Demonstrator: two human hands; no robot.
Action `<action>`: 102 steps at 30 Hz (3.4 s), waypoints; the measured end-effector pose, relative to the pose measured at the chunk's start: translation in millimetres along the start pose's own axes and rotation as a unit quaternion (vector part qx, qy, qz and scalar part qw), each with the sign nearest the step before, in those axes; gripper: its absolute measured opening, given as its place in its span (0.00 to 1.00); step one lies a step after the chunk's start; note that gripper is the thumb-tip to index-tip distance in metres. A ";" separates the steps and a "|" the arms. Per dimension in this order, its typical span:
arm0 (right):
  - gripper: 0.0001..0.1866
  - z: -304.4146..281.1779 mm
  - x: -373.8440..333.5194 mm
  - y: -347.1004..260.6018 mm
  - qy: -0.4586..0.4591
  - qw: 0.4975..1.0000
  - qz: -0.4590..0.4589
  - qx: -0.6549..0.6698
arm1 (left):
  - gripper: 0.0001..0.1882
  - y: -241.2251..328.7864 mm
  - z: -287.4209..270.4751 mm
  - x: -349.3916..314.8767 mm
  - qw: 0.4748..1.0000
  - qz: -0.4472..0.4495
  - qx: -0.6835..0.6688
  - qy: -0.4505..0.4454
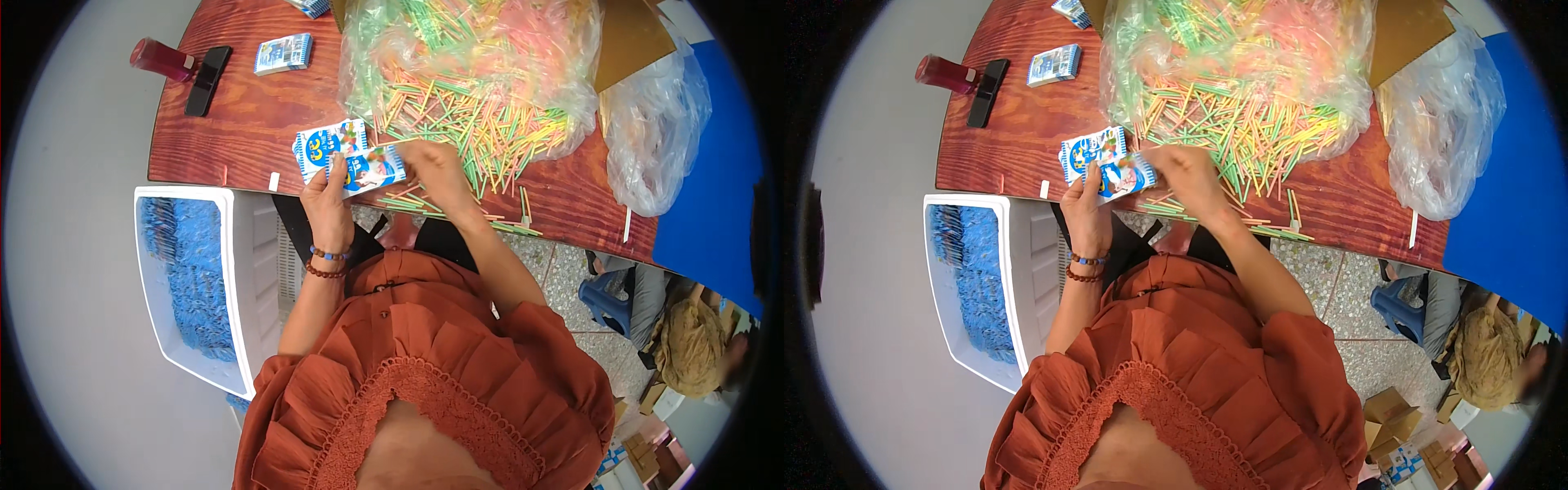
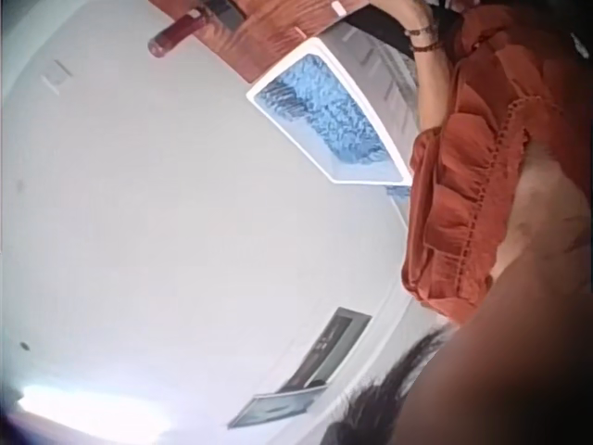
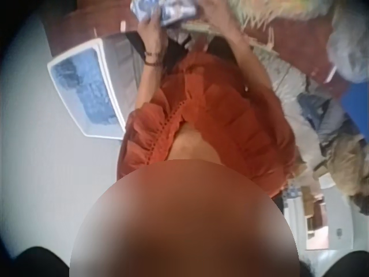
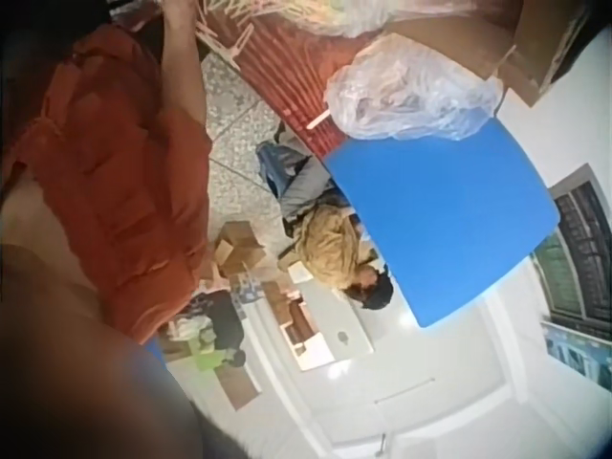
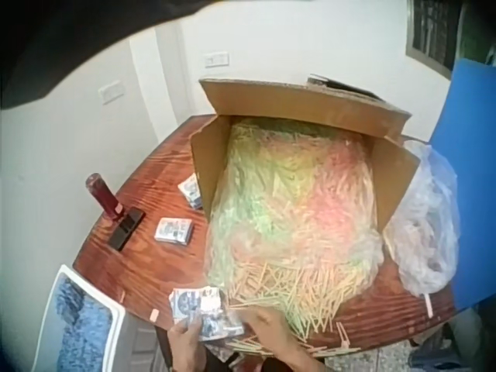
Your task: Sorting small blue snack packages from a larger container into a bin and organizing colorful straw filler.
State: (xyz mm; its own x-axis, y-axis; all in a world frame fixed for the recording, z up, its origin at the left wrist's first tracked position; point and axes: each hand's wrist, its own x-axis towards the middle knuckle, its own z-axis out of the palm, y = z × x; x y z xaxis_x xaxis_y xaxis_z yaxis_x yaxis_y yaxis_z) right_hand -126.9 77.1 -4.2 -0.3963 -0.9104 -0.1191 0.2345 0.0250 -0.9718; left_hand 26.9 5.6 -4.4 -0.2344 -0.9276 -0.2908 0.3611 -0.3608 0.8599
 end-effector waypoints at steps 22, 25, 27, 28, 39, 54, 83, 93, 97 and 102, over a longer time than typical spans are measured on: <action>0.09 -53.3 -16.9 -33.6 -0.093 0.921 -0.251 -0.282 | 0.13 -7.7 7.2 -11.1 0.998 -0.050 0.011 -0.049; 0.08 -86.0 -20.1 -51.1 0.109 0.911 -0.167 -0.360 | 0.13 -3.1 10.2 -12.5 0.998 -0.052 0.025 -0.041; 0.11 -102.4 -15.4 -49.6 0.160 0.762 -0.110 -0.618 | 0.13 -8.5 10.7 -12.0 0.996 -0.066 -0.001 -0.058; 0.14 -102.2 -12.7 -42.4 0.157 0.735 -0.103 -0.652 | 0.13 -11.2 12.8 -12.8 0.996 -0.065 -0.004 -0.058; 0.13 -68.0 0.2 -26.0 0.148 0.612 -0.111 -0.769 | 0.12 -10.1 4.8 -10.7 0.995 -0.075 -0.020 -0.059; 0.10 -73.5 -2.9 -14.2 0.188 0.609 -0.173 -0.751 | 0.12 -13.2 0.8 -8.0 0.995 -0.076 -0.043 -0.057; 0.09 -76.0 37.9 -16.5 0.055 0.960 0.044 0.270 | 0.11 -14.7 39.0 5.3 0.972 -0.168 -0.125 -0.108; 0.13 -5.4 12.9 -60.2 0.080 0.961 -0.172 0.203 | 0.12 -14.2 46.7 4.5 0.980 -0.124 -0.118 -0.101; 0.11 6.8 11.0 -62.8 0.083 0.949 -0.290 0.087 | 0.12 -8.1 47.7 2.4 0.980 -0.127 -0.110 -0.111; 0.13 16.4 10.8 -51.4 0.065 0.943 -0.326 0.007 | 0.12 -7.6 46.8 1.3 0.975 -0.125 -0.131 -0.129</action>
State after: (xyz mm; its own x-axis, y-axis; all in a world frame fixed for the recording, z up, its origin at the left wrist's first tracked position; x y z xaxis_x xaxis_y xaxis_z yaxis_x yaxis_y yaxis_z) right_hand -128.7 59.3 47.8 -0.5663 -0.6721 0.4771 -0.0850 -0.5282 -0.8449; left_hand -18.4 11.7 8.3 -0.5513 -0.7649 -0.3331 0.4740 -0.6157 0.6294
